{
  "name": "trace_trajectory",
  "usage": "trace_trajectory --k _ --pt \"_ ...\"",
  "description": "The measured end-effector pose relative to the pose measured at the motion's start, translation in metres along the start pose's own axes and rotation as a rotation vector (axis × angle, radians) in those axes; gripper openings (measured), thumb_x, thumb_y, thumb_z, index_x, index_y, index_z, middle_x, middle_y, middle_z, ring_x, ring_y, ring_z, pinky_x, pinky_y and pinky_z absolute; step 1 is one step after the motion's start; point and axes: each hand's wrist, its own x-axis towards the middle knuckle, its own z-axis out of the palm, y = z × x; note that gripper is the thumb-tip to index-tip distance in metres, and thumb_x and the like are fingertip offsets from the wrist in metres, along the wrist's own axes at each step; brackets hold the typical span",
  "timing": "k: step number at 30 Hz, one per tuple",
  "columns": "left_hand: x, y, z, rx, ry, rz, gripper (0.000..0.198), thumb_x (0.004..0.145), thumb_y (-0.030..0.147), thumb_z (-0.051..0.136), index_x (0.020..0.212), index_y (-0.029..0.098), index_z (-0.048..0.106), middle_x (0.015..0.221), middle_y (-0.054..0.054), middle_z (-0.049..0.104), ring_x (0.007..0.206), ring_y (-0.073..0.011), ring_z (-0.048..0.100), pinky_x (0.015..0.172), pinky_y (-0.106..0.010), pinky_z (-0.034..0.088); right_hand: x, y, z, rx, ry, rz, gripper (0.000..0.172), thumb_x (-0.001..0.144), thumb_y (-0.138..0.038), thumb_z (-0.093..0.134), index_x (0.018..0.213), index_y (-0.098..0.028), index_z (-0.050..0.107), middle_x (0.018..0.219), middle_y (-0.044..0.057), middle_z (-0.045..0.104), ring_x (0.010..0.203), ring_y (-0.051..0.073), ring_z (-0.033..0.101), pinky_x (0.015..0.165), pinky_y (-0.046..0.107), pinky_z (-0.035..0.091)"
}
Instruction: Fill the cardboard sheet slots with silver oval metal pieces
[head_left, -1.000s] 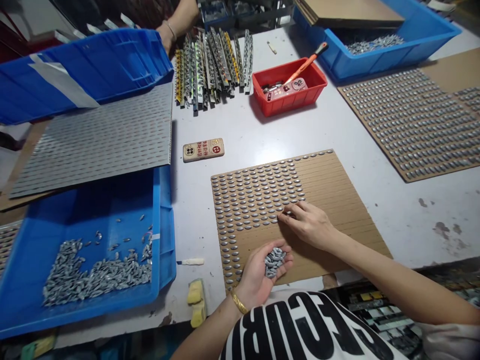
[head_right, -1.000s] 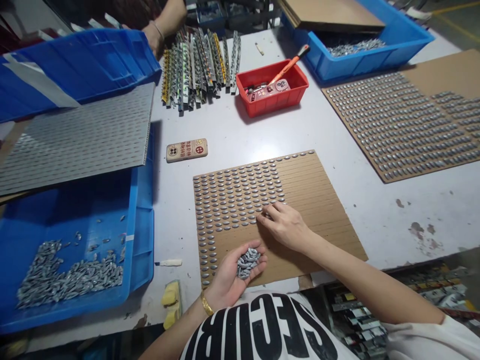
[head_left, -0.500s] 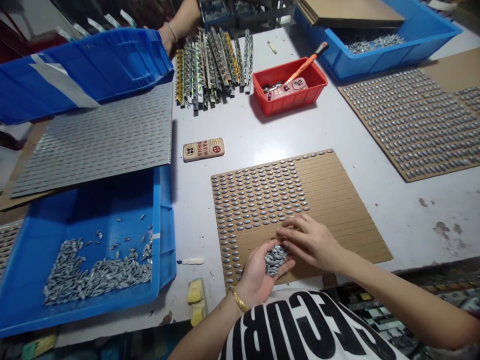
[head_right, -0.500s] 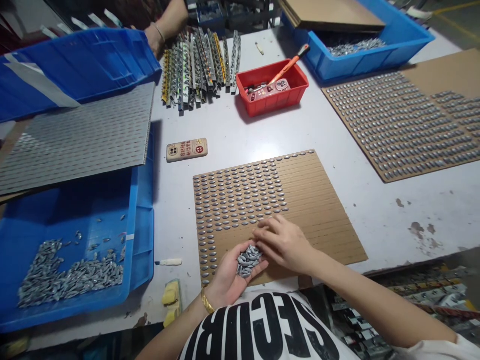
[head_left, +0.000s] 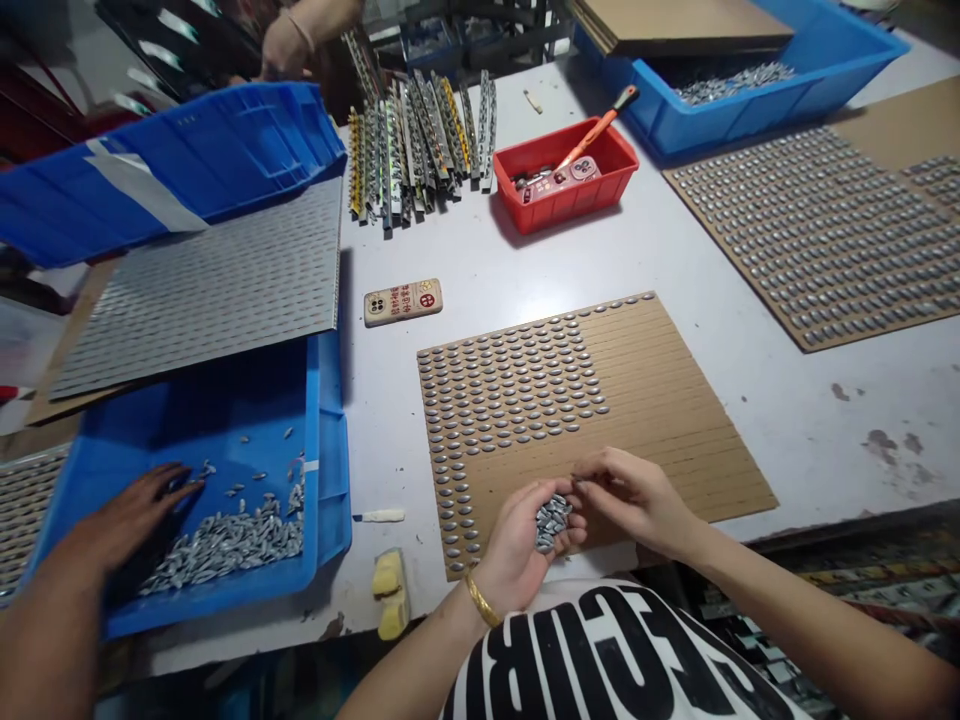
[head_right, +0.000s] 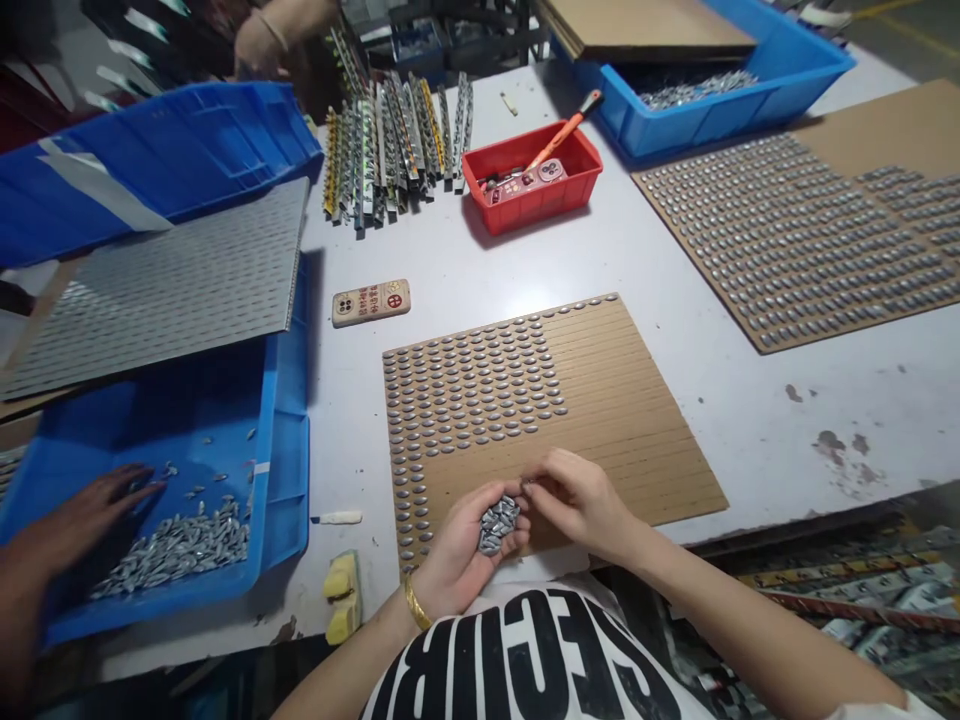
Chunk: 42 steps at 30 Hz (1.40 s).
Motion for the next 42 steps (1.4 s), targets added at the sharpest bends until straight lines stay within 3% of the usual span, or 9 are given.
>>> trace_trajectory --k 3,5,12,18,23,30,33,38,42 --pt "0.002 0.003 0.003 -0.011 0.02 -0.036 0.031 0.086 0.036 0.051 0.092 0.009 0.065 0.073 -0.007 0.063 0.048 -0.0097 0.053 0.039 -0.019 0.037 -0.003 0.012 -0.004 0.195 0.019 0.145 0.014 0.089 -0.032 0.055 0.095 -0.021 0.061 0.091 0.006 0.068 0.078 0.017 0.065 0.067 0.028 0.054" --pt "0.002 0.008 0.006 -0.058 0.043 -0.044 0.031 0.086 0.034 0.047 0.094 0.009 0.064 0.073 -0.007 0.064 0.047 -0.0092 0.052 0.037 -0.018 0.033 -0.001 0.023 -0.012 0.199 0.075 0.154 0.015 0.088 -0.033 0.058 0.094 -0.02 0.062 0.087 0.005 0.068 0.076 0.017 0.065 0.065 0.028 0.054" --pt "0.004 0.005 0.008 -0.21 0.043 -0.044 0.018 0.081 0.024 0.056 0.092 0.011 0.062 0.077 -0.005 0.064 0.053 -0.0087 0.055 0.039 -0.015 0.036 0.016 0.059 -0.034 -0.328 0.159 -0.192 0.021 0.092 -0.019 0.049 0.106 -0.023 0.065 0.101 0.008 0.067 0.092 0.02 0.063 0.081 0.036 0.053" --pt "0.01 -0.008 0.013 -0.215 0.072 -0.009 0.02 0.082 0.025 0.059 0.095 0.011 0.063 0.08 -0.006 0.066 0.057 -0.0092 0.059 0.047 -0.016 0.046 0.027 0.075 -0.029 -0.608 0.069 -0.383 0.028 0.091 -0.009 0.043 0.109 -0.02 0.061 0.103 0.01 0.065 0.092 0.019 0.058 0.081 0.035 0.051" --pt "0.011 -0.012 0.017 -0.303 0.039 -0.017 0.023 0.082 0.023 0.058 0.098 0.008 0.064 0.089 -0.012 0.069 0.073 -0.0163 0.067 0.068 -0.024 0.055 0.031 0.07 -0.035 -0.718 0.002 -0.413 0.027 0.09 -0.008 0.043 0.106 -0.017 0.062 0.099 0.011 0.065 0.087 0.02 0.056 0.076 0.034 0.051" --pt "0.014 -0.013 0.019 -0.409 -0.025 -0.016 0.033 0.081 0.02 0.058 0.11 0.005 0.061 0.108 -0.017 0.067 0.101 -0.0266 0.065 0.091 -0.035 0.051 0.029 0.063 -0.04 -0.678 -0.021 -0.377 0.03 0.09 -0.009 0.042 0.111 -0.019 0.061 0.103 0.012 0.063 0.093 0.021 0.057 0.079 0.035 0.052" --pt "0.017 -0.013 0.022 -0.422 -0.024 -0.022 0.032 0.082 0.018 0.056 0.11 0.005 0.061 0.106 -0.016 0.068 0.099 -0.0249 0.065 0.091 -0.037 0.051 0.024 0.048 -0.04 -0.525 0.003 -0.338 0.028 0.091 -0.016 0.046 0.116 -0.02 0.059 0.107 0.011 0.062 0.095 0.021 0.057 0.079 0.035 0.052" --pt "0.023 -0.017 0.028 -0.405 0.02 0.013 0.017 0.083 0.016 0.055 0.096 0.008 0.063 0.089 -0.009 0.069 0.081 -0.0176 0.065 0.08 -0.035 0.054 0.021 0.021 -0.037 -0.453 -0.2 -0.351 0.028 0.089 -0.021 0.052 0.116 -0.022 0.061 0.107 0.01 0.061 0.095 0.021 0.054 0.079 0.036 0.049" --pt "0.025 -0.022 0.03 -0.381 0.012 -0.023 0.012 0.083 0.015 0.053 0.086 0.008 0.062 0.081 -0.009 0.066 0.074 -0.0169 0.063 0.071 -0.032 0.055 0.02 0.019 -0.037 -0.488 -0.31 -0.331 0.027 0.088 -0.014 0.049 0.109 -0.022 0.064 0.096 0.008 0.06 0.09 0.02 0.052 0.074 0.033 0.048"
